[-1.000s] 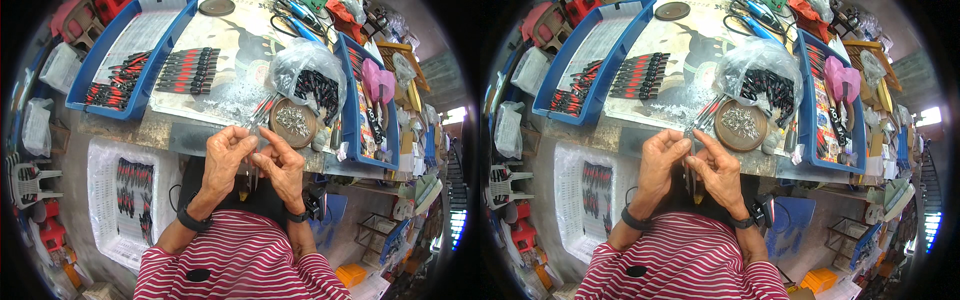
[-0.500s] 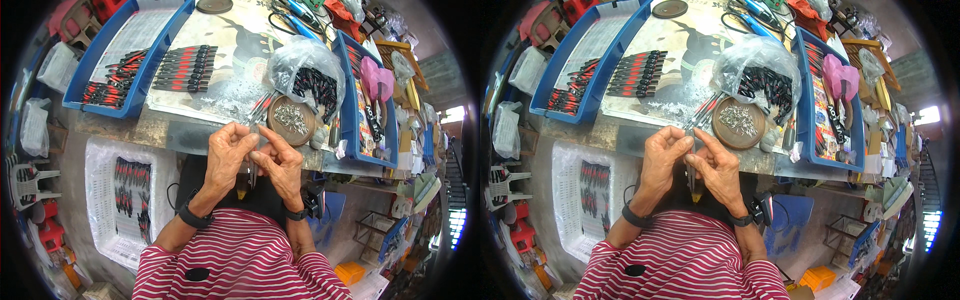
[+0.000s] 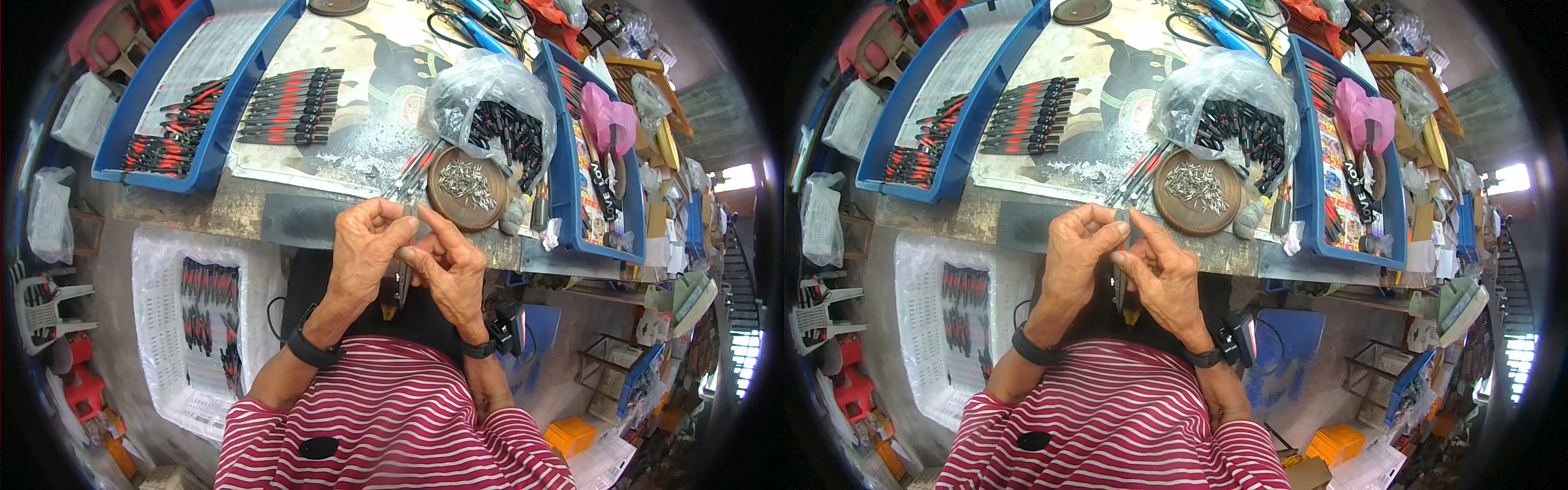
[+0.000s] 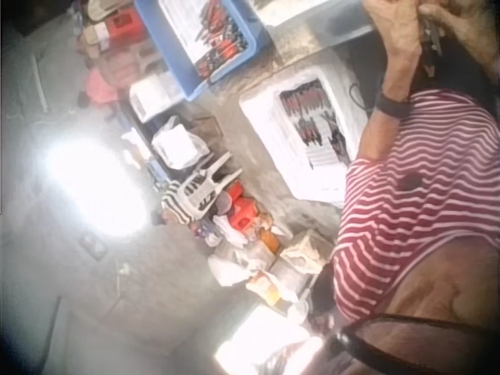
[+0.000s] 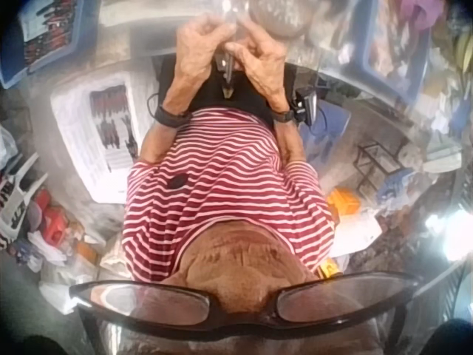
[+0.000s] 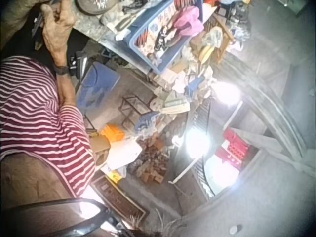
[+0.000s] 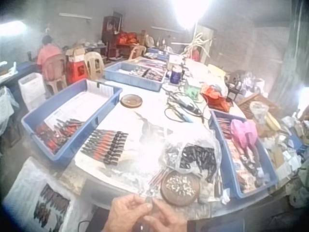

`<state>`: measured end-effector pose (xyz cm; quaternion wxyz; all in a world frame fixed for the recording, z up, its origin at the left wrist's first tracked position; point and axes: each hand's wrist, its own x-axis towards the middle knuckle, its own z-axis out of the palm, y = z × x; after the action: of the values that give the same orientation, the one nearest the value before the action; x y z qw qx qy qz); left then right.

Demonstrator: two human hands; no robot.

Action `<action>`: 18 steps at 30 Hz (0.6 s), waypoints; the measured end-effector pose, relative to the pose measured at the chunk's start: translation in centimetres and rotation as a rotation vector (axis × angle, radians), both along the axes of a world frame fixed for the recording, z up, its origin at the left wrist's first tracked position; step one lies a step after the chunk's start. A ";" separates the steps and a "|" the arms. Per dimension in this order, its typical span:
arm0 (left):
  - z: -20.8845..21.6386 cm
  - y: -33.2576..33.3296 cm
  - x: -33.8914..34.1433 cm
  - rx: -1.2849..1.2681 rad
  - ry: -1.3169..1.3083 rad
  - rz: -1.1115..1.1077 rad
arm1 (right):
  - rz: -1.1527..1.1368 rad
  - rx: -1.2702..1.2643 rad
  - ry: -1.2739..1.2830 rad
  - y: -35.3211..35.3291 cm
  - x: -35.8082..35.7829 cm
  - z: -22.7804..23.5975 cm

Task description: The person assembles pens by inserting small metal components into black and red pen barrels. They repeatedly pick up a barrel, insert a metal piece, and place the assembled pen into a blue tray. The process is repeated multiple times throughout the clip.

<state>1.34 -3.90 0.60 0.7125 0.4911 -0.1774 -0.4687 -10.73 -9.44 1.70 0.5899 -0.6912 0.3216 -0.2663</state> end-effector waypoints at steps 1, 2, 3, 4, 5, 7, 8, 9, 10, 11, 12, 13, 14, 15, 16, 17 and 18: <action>-0.1 0.0 0.1 -0.007 0.015 -0.002 | -0.007 -0.012 0.015 0.1 0.0 0.1; -0.1 0.0 0.2 -0.014 0.030 -0.003 | -0.006 -0.006 -0.010 0.1 0.0 0.1; -0.2 0.0 0.3 -0.016 0.033 -0.022 | -0.008 0.016 -0.025 0.1 0.0 0.2; -0.2 0.1 0.6 -0.019 0.036 -0.041 | -0.011 0.038 -0.040 0.1 0.0 0.3; -0.1 0.1 0.8 -0.022 0.039 -0.061 | -0.006 0.046 -0.048 0.1 0.0 0.4; 0.2 0.1 1.0 -0.024 0.059 -0.080 | 0.001 0.066 -0.056 -0.3 0.1 0.7; 0.4 0.1 1.1 -0.024 0.067 -0.090 | -0.007 0.062 -0.077 -0.5 0.2 0.8; 0.6 0.1 1.2 -0.014 0.060 -0.090 | -0.018 0.064 -0.093 -0.7 0.3 0.8; 0.8 0.0 1.2 -0.004 0.052 -0.090 | -0.032 0.064 -0.099 -0.9 0.4 0.9; 1.0 0.0 1.2 0.016 0.044 -0.090 | -0.043 0.067 -0.114 -1.1 0.5 0.9; 1.3 -0.1 1.2 0.010 0.040 -0.109 | -0.058 0.068 -0.119 -1.3 0.6 0.9; 1.5 -0.1 1.3 0.014 0.036 -0.128 | -0.075 0.068 -0.117 -1.6 0.5 1.0; 1.7 -0.1 1.3 0.018 0.033 -0.147 | -0.079 0.086 -0.133 -1.7 0.4 1.0; 1.8 -0.2 1.3 0.010 0.032 -0.174 | -0.066 0.120 -0.135 -1.9 0.3 1.1; 1.9 -0.2 1.4 0.001 0.031 -0.201 | -0.051 0.156 -0.136 -2.2 0.0 1.2; 2.0 -0.3 1.4 -0.019 0.037 -0.226 | -0.031 0.195 -0.145 -2.4 -0.3 1.2; 2.0 -0.3 1.3 0.000 0.040 -0.259 | -0.008 0.205 -0.157 -2.6 -0.5 1.3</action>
<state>2.67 -4.24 2.61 0.6493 0.4547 -0.2252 -0.5666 -11.27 -12.07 2.96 0.6797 -0.6031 0.3028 -0.2875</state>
